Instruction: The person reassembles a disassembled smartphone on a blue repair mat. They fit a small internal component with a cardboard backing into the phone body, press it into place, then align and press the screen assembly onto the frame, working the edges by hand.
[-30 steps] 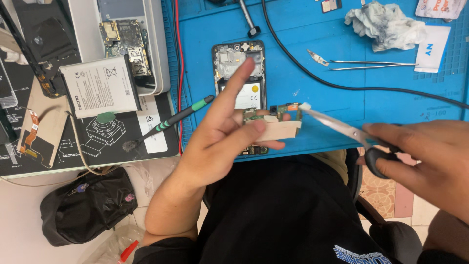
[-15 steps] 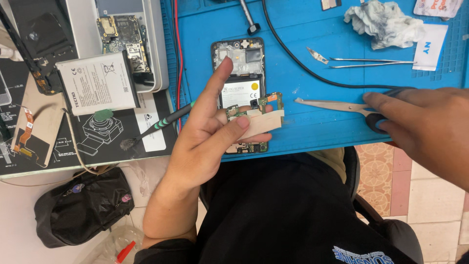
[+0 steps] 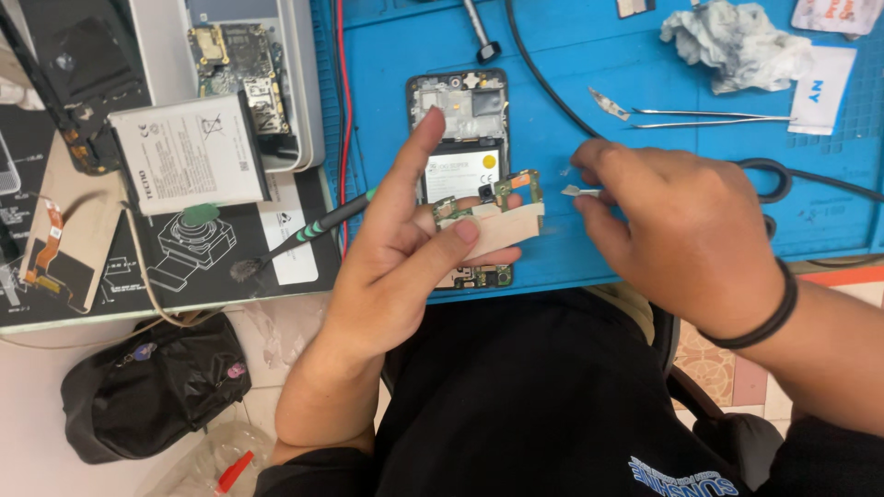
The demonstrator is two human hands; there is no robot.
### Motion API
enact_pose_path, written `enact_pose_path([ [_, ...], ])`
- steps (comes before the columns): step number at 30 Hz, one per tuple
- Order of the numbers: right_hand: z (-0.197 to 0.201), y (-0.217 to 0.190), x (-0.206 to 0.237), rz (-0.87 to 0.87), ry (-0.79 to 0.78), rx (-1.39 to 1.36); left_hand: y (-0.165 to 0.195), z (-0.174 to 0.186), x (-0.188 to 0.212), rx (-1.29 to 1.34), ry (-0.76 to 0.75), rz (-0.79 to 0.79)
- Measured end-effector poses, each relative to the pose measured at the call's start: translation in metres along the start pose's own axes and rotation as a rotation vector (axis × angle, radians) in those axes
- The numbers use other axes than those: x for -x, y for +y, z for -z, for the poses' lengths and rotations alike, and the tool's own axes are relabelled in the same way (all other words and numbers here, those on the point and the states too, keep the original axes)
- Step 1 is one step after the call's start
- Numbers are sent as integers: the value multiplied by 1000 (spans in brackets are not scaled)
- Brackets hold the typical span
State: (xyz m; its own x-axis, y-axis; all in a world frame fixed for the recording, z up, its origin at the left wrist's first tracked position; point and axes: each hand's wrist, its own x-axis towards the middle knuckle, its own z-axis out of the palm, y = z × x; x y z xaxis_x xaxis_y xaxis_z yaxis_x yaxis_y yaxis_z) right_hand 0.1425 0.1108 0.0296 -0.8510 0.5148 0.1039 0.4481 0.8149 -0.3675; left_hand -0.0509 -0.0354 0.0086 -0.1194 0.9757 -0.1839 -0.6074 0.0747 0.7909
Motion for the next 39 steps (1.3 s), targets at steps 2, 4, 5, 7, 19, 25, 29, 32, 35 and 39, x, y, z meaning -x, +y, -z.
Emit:
enact_pose_path([
  [2, -8, -4, 2, -27, 28, -11, 1, 0, 2, -16, -12, -12],
  [4, -13, -4, 2, -28, 54, -4, 2, 2, 2, -27, -20, -18],
  [5, -15, -5, 1, -18, 63, 6, 2, 2, 2, -30, -21, -14],
  [7, -17, -3, 2, -8, 69, 20, 1, 2, 2, -13, -28, -14],
  [19, -7, 10, 11, -324, 135, -751, -5, 2, 0, 2, -71, -28],
  [25, 5, -1, 35, -556, 277, -1140, -8, -3, -1, 36, -64, -24],
  [29, -6, -16, 37, -570, 375, -1237, -19, -12, -3, 73, -89, -40],
  [32, -14, -27, 32, -539, 386, -1208, -27, -18, -2, 101, -88, -29],
  [35, -19, -38, 26, -487, 400, -1248, -34, -22, -1, 101, -99, -37],
  [39, -22, -44, 21, -457, 420, -1192, -42, -26, 1, 69, -105, -60],
])
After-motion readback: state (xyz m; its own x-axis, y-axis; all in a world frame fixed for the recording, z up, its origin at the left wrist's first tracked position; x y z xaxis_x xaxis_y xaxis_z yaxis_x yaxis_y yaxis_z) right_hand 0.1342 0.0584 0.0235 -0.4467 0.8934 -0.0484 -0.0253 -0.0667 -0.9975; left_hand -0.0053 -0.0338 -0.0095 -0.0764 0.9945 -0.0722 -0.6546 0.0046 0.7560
